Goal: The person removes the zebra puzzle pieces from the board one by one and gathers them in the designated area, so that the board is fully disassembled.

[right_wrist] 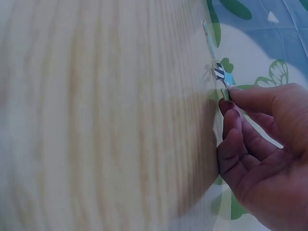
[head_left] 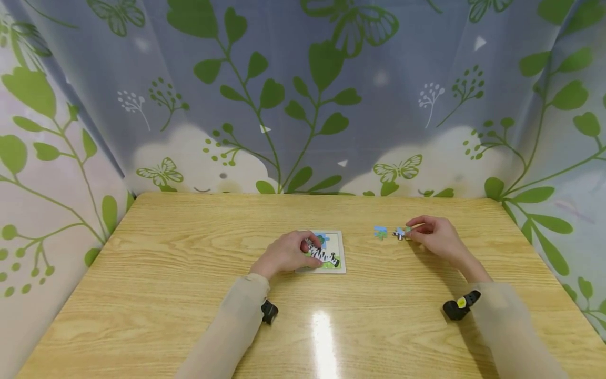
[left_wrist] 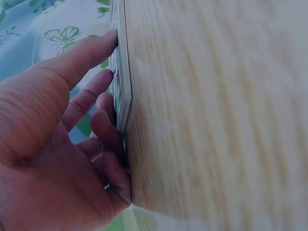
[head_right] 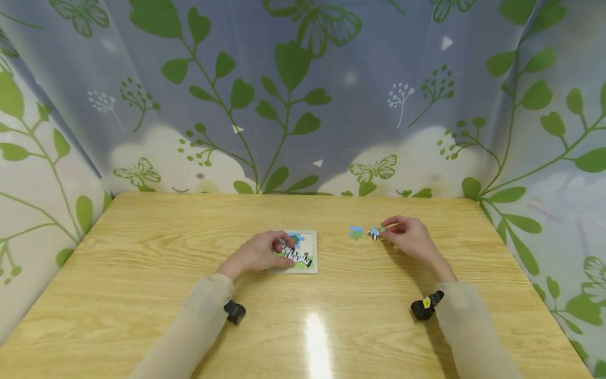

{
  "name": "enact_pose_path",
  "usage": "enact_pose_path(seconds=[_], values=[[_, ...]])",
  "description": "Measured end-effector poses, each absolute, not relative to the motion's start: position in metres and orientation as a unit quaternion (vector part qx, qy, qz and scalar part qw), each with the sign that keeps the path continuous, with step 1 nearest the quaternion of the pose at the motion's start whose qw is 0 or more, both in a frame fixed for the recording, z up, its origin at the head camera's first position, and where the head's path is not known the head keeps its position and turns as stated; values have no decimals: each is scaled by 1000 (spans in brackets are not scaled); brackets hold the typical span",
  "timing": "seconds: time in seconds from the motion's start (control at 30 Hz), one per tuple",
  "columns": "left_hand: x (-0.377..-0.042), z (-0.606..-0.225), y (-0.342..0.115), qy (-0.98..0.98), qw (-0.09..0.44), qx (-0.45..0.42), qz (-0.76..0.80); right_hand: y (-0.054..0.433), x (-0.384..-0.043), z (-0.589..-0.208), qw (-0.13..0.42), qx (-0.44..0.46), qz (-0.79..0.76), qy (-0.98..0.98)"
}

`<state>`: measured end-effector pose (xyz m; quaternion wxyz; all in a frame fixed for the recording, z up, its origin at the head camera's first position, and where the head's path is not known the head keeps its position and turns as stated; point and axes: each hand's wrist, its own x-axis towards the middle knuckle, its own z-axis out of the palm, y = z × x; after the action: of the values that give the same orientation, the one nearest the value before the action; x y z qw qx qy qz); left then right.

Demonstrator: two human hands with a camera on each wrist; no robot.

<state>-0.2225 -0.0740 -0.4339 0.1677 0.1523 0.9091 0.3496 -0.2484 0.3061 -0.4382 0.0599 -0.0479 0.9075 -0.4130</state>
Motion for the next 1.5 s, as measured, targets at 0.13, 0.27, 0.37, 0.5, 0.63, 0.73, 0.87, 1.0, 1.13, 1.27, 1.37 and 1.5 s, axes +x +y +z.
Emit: enact_pose_path(seconds=[0.13, 0.27, 0.37, 0.5, 0.63, 0.73, 0.87, 1.0, 1.13, 1.27, 1.37, 1.5], values=[[-223, -434, -74, 909, 167, 154, 350, 306, -251, -438, 63, -45, -410, 909], [-222, -433, -74, 908, 167, 153, 352, 305, -252, -437, 68, -44, -405, 911], [-222, -433, -74, 909, 168, 151, 349, 305, -253, -437, 65, -49, -396, 915], [-223, -433, -74, 910, 169, 150, 347, 306, -255, -437, 58, -54, -385, 920], [-222, -432, -74, 910, 170, 148, 348, 308, -255, -439, 53, -50, -381, 922], [-222, -432, -74, 910, 170, 149, 348, 308, -254, -440, 47, -49, -385, 920], [-223, -434, -74, 910, 169, 149, 348, 305, -249, -441, 35, -58, -390, 918], [-224, -434, -74, 912, 170, 149, 343, 297, -245, -438, 29, -70, -387, 919], [-224, -434, -73, 913, 169, 151, 340, 287, -241, -434, 30, -87, -382, 920], [-224, -434, -74, 911, 168, 151, 344, 276, -237, -431, 34, -116, -385, 915], [-223, -434, -74, 912, 167, 150, 344, 268, -234, -431, 39, -137, -384, 912], [-223, -434, -74, 912, 166, 151, 344, 257, -231, -434, 48, -156, -389, 907]])
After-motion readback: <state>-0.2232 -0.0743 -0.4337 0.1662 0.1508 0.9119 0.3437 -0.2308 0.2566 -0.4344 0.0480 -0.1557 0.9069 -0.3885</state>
